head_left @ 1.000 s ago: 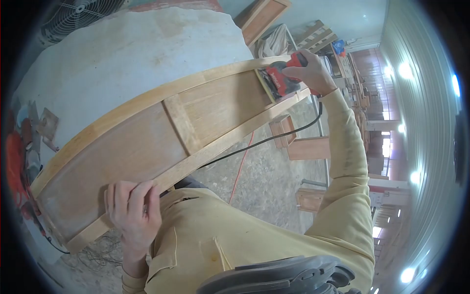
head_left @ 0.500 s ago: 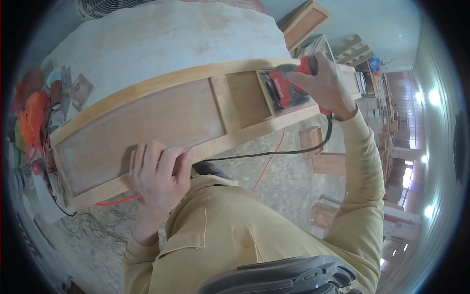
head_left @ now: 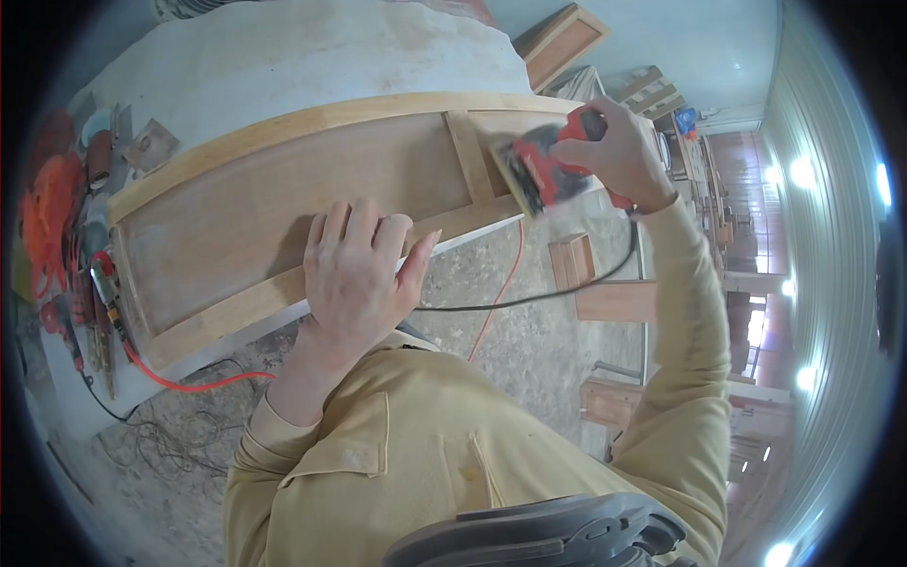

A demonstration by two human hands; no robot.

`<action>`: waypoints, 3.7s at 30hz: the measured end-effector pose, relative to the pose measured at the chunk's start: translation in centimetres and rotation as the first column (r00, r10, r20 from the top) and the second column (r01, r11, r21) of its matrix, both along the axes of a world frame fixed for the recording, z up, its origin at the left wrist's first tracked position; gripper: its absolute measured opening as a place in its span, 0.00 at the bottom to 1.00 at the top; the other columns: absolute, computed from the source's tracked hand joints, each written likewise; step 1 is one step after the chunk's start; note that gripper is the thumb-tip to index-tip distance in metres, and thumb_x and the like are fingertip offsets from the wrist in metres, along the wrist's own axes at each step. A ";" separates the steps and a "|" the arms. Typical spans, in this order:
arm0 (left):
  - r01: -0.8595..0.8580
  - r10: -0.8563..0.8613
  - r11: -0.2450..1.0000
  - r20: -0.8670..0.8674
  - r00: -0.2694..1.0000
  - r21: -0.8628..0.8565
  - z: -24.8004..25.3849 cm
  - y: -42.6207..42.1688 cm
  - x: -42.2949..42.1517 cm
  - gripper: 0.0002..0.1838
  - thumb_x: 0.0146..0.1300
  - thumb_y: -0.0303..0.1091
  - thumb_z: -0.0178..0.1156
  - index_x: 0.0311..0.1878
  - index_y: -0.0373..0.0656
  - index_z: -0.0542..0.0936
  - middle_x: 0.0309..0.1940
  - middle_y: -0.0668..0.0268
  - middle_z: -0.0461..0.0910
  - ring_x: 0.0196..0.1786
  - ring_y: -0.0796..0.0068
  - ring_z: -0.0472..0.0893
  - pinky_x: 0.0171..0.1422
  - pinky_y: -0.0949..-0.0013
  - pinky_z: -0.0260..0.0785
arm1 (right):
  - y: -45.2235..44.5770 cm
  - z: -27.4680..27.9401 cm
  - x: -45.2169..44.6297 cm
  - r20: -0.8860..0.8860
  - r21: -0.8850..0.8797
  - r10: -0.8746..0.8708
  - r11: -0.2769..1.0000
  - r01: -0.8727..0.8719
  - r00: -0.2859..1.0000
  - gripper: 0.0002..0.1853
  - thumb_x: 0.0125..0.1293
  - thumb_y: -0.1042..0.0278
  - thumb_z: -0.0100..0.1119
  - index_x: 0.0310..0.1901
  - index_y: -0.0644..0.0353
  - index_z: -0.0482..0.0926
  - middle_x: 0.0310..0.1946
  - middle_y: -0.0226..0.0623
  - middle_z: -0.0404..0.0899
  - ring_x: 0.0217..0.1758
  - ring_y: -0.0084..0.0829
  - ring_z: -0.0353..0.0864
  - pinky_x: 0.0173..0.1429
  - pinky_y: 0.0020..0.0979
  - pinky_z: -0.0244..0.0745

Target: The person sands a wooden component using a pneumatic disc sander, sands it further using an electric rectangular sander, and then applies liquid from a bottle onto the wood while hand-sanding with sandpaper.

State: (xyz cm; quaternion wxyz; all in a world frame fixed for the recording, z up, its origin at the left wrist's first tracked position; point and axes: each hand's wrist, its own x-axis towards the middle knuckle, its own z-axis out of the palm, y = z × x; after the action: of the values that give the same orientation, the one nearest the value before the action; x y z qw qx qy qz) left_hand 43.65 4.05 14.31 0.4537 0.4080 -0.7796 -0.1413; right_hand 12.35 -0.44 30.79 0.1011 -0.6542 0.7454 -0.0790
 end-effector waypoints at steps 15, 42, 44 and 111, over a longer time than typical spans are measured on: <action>-0.034 0.034 0.999 0.006 0.999 -0.030 0.2 0.2 -1.6 0.12 0.62 0.39 0.80 0.36 0.50 0.84 0.32 0.69 0.76 0.37 0.59 0.79 0.41 0.55 0.70 | -1.6 -5.8 2.7 0.095 -0.468 -0.242 0.845 0.258 0.966 0.32 0.56 0.48 0.76 0.47 0.72 0.78 0.39 0.55 0.88 0.46 0.55 0.90 0.54 0.47 0.83; -0.600 0.588 0.797 0.139 0.797 0.072 -1.9 0.4 -7.2 0.06 0.77 0.33 0.72 0.44 0.42 0.91 0.25 0.73 0.78 0.26 0.82 0.68 0.32 0.72 0.61 | -1.0 -1.8 -30.8 0.060 -0.339 -0.062 0.937 0.079 0.996 0.34 0.55 0.50 0.79 0.55 0.69 0.81 0.42 0.51 0.88 0.44 0.51 0.89 0.53 0.46 0.84; -0.586 0.577 0.807 0.117 0.809 0.070 -1.9 0.7 -7.1 0.07 0.78 0.34 0.71 0.46 0.42 0.92 0.26 0.76 0.78 0.26 0.86 0.66 0.31 0.74 0.59 | -2.9 -1.4 -32.0 0.131 -0.356 0.067 0.934 -0.017 0.989 0.32 0.56 0.52 0.81 0.54 0.69 0.82 0.40 0.45 0.88 0.42 0.40 0.88 0.52 0.40 0.83; 0.016 -0.019 0.999 0.073 0.997 0.048 2.5 0.0 -43.5 0.14 0.59 0.34 0.79 0.46 0.46 0.86 0.39 0.63 0.77 0.43 0.54 0.77 0.47 0.52 0.70 | -4.3 0.3 -47.8 -0.073 -0.105 -0.059 0.993 0.051 0.996 0.30 0.55 0.47 0.77 0.50 0.65 0.87 0.40 0.52 0.91 0.47 0.54 0.91 0.55 0.46 0.83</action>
State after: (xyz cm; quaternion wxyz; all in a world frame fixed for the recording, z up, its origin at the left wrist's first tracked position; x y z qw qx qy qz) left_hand 0.11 4.10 16.81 0.4138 0.4166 -0.7957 -0.1485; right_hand -35.46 -4.70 31.12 0.0365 -0.6403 0.7613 -0.0950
